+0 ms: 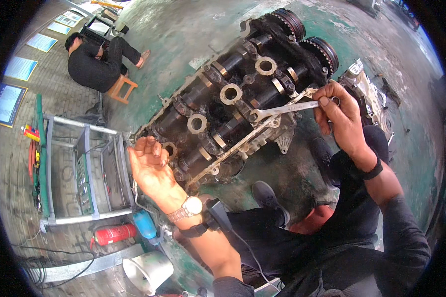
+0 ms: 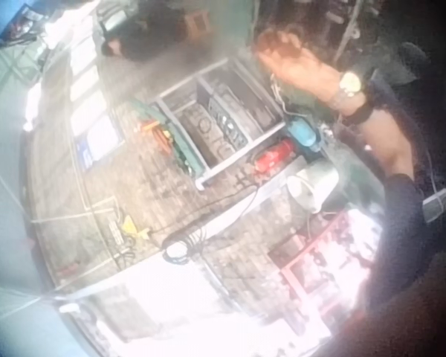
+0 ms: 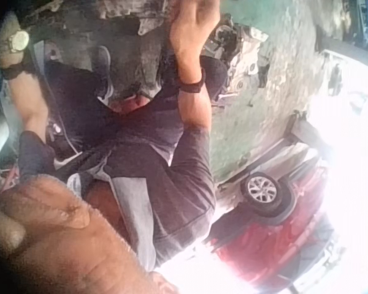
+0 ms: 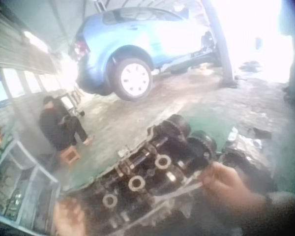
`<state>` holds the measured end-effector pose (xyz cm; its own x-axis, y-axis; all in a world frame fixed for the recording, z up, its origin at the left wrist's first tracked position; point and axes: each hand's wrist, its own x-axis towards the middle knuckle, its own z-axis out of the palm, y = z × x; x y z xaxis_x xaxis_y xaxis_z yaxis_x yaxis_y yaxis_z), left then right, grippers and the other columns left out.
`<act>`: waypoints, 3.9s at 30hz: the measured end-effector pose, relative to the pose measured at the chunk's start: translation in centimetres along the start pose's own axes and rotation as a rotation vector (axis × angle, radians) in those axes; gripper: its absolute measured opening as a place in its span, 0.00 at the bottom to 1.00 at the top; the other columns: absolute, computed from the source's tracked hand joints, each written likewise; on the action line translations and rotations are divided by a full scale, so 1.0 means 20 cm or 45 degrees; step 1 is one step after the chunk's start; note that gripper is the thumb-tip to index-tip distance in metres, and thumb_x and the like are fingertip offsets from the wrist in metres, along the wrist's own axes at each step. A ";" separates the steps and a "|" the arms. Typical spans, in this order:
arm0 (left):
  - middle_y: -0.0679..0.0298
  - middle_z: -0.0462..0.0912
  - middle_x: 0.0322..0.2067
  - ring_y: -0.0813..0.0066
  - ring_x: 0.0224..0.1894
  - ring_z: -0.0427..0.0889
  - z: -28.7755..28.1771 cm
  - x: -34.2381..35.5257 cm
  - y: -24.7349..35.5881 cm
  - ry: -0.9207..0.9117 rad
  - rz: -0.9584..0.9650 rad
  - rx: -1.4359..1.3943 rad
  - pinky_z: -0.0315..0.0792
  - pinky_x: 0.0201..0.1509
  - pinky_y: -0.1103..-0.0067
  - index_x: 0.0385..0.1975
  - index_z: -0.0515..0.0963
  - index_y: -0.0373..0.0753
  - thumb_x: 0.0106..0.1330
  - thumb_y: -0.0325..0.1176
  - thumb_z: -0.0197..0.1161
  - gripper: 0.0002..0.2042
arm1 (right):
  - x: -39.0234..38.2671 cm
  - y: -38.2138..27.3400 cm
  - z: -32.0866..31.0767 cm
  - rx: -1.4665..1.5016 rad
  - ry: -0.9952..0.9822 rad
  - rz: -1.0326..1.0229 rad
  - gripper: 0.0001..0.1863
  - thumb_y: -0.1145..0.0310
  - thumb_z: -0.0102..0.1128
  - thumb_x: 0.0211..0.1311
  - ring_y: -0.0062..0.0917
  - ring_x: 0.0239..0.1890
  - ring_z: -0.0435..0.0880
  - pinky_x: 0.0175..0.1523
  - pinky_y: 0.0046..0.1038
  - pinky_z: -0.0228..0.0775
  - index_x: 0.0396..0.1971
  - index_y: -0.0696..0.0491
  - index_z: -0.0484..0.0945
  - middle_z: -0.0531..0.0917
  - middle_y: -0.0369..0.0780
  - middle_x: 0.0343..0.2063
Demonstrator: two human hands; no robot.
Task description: The person works on an open engine cylinder head, using a wrench to tighten or loosen bolts on the camshaft caps.
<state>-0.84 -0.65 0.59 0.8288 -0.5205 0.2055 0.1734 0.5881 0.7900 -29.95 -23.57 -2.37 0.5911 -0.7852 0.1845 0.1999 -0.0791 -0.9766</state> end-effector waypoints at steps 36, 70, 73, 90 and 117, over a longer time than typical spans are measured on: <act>0.51 0.77 0.36 0.72 0.27 0.69 -0.02 0.00 0.00 -0.040 -0.030 -0.072 0.64 0.21 0.82 0.39 0.73 0.28 0.69 0.43 0.50 0.19 | -0.32 0.07 0.15 -0.261 -0.642 0.185 0.13 0.74 0.39 0.67 0.18 0.15 0.75 0.23 0.22 0.66 0.46 0.62 0.70 0.76 0.37 0.13; 0.53 0.76 0.34 0.74 0.26 0.69 0.00 0.00 -0.01 -0.003 -0.004 -0.035 0.64 0.20 0.84 0.38 0.74 0.29 0.71 0.43 0.48 0.19 | -0.11 -0.04 0.02 -0.521 -0.420 -0.226 0.06 0.73 0.53 0.61 0.27 0.19 0.74 0.26 0.30 0.66 0.30 0.59 0.76 0.74 0.43 0.17; 0.54 0.76 0.34 0.74 0.26 0.70 -0.01 0.00 -0.01 -0.024 -0.001 -0.025 0.64 0.20 0.84 0.38 0.74 0.29 0.70 0.44 0.48 0.19 | -0.04 -0.06 -0.07 -0.491 -0.299 -0.220 0.12 0.67 0.53 0.66 0.11 0.16 0.67 0.21 0.17 0.57 0.37 0.62 0.76 0.73 0.32 0.15; 0.54 0.77 0.33 0.75 0.25 0.69 0.01 0.00 0.00 0.008 -0.010 -0.024 0.64 0.19 0.84 0.37 0.74 0.29 0.70 0.43 0.50 0.18 | 0.02 -0.04 -0.09 -0.295 -0.247 0.096 0.10 0.66 0.52 0.66 0.09 0.21 0.64 0.24 0.16 0.56 0.32 0.59 0.77 0.70 0.27 0.18; 0.54 0.77 0.32 0.75 0.26 0.69 0.01 -0.01 0.00 0.010 -0.013 -0.026 0.63 0.19 0.84 0.36 0.74 0.29 0.70 0.42 0.49 0.18 | 0.08 -0.01 0.00 -0.331 -0.012 -0.186 0.08 0.67 0.59 0.62 0.08 0.18 0.66 0.20 0.14 0.55 0.33 0.56 0.76 0.72 0.28 0.20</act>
<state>-1.15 -0.77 0.63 0.8310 -0.5217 0.1932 0.1926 0.5956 0.7798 -29.11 -24.83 -1.92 0.5786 -0.7482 0.3248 0.0772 -0.3462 -0.9350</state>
